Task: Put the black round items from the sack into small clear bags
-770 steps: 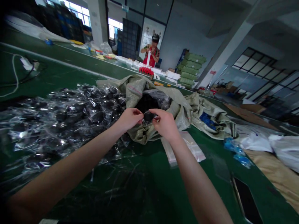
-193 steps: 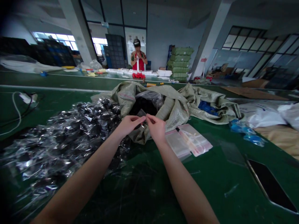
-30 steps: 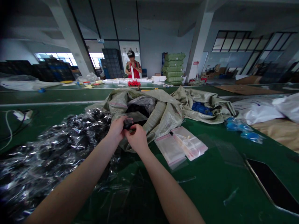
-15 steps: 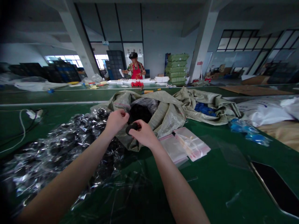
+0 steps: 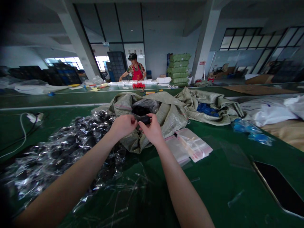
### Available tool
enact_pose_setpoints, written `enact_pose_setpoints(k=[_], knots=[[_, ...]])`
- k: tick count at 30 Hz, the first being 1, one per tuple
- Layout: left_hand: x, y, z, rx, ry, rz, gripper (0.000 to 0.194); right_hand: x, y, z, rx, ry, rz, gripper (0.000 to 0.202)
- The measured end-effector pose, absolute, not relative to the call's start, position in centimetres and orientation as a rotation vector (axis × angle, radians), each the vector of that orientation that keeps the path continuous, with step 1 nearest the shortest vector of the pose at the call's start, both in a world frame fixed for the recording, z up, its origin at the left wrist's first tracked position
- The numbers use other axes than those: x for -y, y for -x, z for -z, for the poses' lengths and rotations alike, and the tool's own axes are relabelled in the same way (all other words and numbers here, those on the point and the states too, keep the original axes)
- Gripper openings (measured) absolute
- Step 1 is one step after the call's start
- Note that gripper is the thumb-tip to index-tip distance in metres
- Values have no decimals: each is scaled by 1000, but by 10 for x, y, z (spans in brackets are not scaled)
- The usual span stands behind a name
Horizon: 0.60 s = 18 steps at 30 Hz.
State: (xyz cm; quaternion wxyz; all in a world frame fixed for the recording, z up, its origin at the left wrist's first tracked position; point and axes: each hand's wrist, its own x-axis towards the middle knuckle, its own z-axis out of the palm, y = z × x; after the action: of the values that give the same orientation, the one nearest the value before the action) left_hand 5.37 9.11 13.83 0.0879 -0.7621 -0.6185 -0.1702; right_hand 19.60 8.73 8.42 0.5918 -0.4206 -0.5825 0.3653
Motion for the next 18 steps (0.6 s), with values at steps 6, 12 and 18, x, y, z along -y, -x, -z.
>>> enact_pose_setpoints(k=[6, 12, 18], knots=[[-99, -49, -137, 1870, 2277, 589, 33, -82, -203, -88, 1621, 1078, -507, 46], [-100, -47, -135, 1874, 2285, 610, 32, -77, -203, -92, 1721, 1258, -283, 40], [-101, -48, -134, 1879, 2308, 604, 32, -76, -202, -92, 1817, 1304, -74, 36]])
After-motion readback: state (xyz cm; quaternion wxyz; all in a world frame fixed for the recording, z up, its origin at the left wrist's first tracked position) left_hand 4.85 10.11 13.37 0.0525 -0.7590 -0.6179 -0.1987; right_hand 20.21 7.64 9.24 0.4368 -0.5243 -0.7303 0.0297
